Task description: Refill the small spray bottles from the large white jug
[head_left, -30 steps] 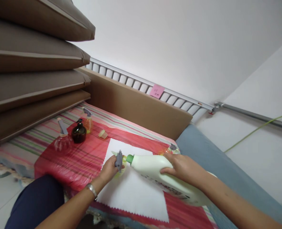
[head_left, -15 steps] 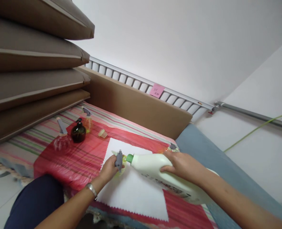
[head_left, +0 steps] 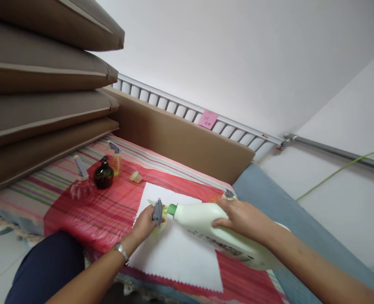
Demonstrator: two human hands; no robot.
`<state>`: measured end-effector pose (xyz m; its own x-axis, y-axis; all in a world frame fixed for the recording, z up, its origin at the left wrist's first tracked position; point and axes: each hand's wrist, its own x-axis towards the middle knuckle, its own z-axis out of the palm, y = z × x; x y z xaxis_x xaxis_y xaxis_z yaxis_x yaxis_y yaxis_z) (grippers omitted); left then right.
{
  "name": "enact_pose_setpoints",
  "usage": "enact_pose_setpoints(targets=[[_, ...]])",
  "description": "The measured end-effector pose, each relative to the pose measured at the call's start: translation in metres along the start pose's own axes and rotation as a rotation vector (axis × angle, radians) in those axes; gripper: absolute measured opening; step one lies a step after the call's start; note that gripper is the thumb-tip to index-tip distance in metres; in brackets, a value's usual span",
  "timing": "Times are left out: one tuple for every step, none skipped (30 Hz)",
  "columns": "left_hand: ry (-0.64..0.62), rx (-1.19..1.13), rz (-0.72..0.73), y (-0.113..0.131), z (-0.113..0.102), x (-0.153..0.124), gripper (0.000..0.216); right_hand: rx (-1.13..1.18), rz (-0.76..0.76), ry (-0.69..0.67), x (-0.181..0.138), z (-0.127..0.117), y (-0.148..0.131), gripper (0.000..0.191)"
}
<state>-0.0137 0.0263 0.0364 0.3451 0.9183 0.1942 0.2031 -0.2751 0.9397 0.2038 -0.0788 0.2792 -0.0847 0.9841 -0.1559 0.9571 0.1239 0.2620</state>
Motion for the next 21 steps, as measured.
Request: enact_pose_setpoints(targets=[[0.000, 0.000, 0.000, 0.0003, -0.0002, -0.0002, 0.044, -0.002, 0.002, -0.002, -0.0001, -0.0003, 0.0000, 0.034], [0.000, -0.001, 0.000, 0.0006, -0.0003, -0.0005, 0.044, -0.002, 0.004, -0.004, -0.0003, -0.0005, 0.0000, 0.034], [0.001, -0.001, 0.001, 0.0008, -0.0005, -0.0008, 0.044, -0.002, 0.006, -0.004, -0.0006, -0.0007, 0.0000, 0.034], [0.002, -0.001, 0.001, 0.0009, -0.0005, -0.0009, 0.045, -0.003, 0.006, -0.003, -0.0008, -0.0008, 0.0001, 0.034], [0.002, -0.003, 0.001, 0.0008, -0.0006, -0.0010, 0.045, -0.004, 0.005, -0.001, -0.0010, -0.0009, 0.0003, 0.034], [0.002, -0.004, 0.002, 0.0006, -0.0006, -0.0010, 0.044, -0.005, 0.003, 0.001, -0.0011, -0.0009, 0.0005, 0.034], [0.002, -0.006, 0.003, 0.0002, -0.0005, -0.0009, 0.044, -0.003, 0.001, 0.001, -0.0012, -0.0009, 0.0006, 0.034], [0.001, -0.008, 0.004, -0.0004, -0.0003, -0.0006, 0.044, -0.001, 0.000, 0.001, -0.0013, -0.0009, 0.0006, 0.034], [0.000, -0.010, 0.005, -0.0011, -0.0001, -0.0002, 0.044, 0.002, -0.001, 0.001, -0.0012, -0.0011, 0.0005, 0.034], [-0.001, -0.012, 0.007, -0.0019, 0.0001, 0.0002, 0.044, 0.004, -0.001, 0.001, -0.0011, -0.0014, 0.0002, 0.034], [-0.001, -0.014, 0.009, -0.0027, 0.0004, 0.0006, 0.044, 0.006, 0.001, 0.000, -0.0008, -0.0018, -0.0003, 0.034], [-0.001, -0.015, 0.010, -0.0035, 0.0007, 0.0010, 0.044, 0.007, 0.005, -0.001, -0.0005, -0.0024, -0.0009, 0.034], [-0.001, -0.016, 0.011, -0.0042, 0.0009, 0.0013, 0.044, 0.007, 0.009, -0.003, -0.0001, -0.0030, -0.0015, 0.034], [0.000, -0.016, 0.011, -0.0048, 0.0010, 0.0015, 0.044, 0.004, 0.011, -0.005, 0.0002, -0.0037, -0.0022, 0.034], [0.001, -0.015, 0.011, -0.0051, 0.0011, 0.0016, 0.044, 0.001, 0.012, -0.006, 0.0006, -0.0044, -0.0029, 0.034], [0.002, -0.014, 0.010, -0.0053, 0.0012, 0.0016, 0.044, -0.002, 0.012, -0.007, 0.0009, -0.0049, -0.0033, 0.034], [0.003, -0.012, 0.010, -0.0054, 0.0012, 0.0015, 0.044, -0.005, 0.012, -0.008, 0.0010, -0.0054, -0.0036, 0.034], [0.003, -0.011, 0.010, -0.0053, 0.0012, 0.0013, 0.043, -0.008, 0.009, -0.008, 0.0010, -0.0056, -0.0037, 0.034], [0.003, -0.011, 0.010, -0.0053, 0.0012, 0.0011, 0.043, -0.009, 0.007, -0.008, 0.0008, -0.0057, -0.0035, 0.034], [0.004, -0.012, 0.010, -0.0053, 0.0013, 0.0009, 0.042, -0.009, 0.004, -0.007, 0.0005, -0.0055, -0.0031, 0.034], [0.005, -0.013, 0.009, -0.0053, 0.0014, 0.0008, 0.042, -0.009, 0.002, -0.006, 0.0001, -0.0053, -0.0025, 0.034]])
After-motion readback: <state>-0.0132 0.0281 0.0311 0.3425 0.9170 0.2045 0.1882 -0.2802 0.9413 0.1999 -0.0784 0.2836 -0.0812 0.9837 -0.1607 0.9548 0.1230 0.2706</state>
